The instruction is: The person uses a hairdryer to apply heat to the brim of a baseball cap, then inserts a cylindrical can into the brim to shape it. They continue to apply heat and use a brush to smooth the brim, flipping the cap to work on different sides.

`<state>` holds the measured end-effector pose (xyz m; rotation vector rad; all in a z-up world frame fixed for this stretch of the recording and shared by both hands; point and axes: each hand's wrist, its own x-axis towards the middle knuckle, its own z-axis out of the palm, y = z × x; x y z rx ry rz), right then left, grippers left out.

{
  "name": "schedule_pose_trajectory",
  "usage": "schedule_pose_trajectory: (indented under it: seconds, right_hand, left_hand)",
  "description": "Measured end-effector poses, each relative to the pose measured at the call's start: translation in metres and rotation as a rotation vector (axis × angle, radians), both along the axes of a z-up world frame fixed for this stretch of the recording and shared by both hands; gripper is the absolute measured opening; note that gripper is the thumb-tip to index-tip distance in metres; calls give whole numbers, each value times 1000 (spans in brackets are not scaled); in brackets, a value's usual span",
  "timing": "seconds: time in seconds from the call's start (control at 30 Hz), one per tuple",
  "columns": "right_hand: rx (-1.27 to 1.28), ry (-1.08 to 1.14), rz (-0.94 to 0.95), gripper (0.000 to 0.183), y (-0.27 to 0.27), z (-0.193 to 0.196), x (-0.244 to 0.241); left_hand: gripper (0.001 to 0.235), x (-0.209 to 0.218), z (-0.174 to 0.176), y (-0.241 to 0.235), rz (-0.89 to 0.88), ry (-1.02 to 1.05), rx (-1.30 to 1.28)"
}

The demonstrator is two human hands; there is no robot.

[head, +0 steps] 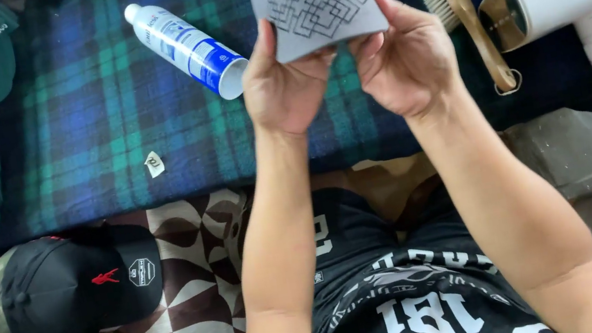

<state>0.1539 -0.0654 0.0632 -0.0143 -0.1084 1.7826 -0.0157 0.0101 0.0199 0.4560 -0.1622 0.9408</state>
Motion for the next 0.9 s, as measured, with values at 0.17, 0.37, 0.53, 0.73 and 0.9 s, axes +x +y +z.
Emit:
schedule_pose_trajectory:
  seconds: [0.17,0.37,0.53,0.73,0.9]
  right_hand:
    - [-63,127,16,28,3,-16,10]
    - [7,220,80,28,-2,-15,6]
    - [-128,-179,-258,23,-9,3,3]
    - [-279,-705,-308,44,-25,34,-6]
    - [-346,-995,-338,64,-57,38,-1]
  left_hand:
    - [37,23,-12,-18,-39,-141,92]
    - [38,33,-16,-22,-119,-267,85]
    - [39,14,13,-13,52,-65,96]
    - [50,13,13,-5,1,-106,30]
    - [54,14,12,-4,-19,-180,121]
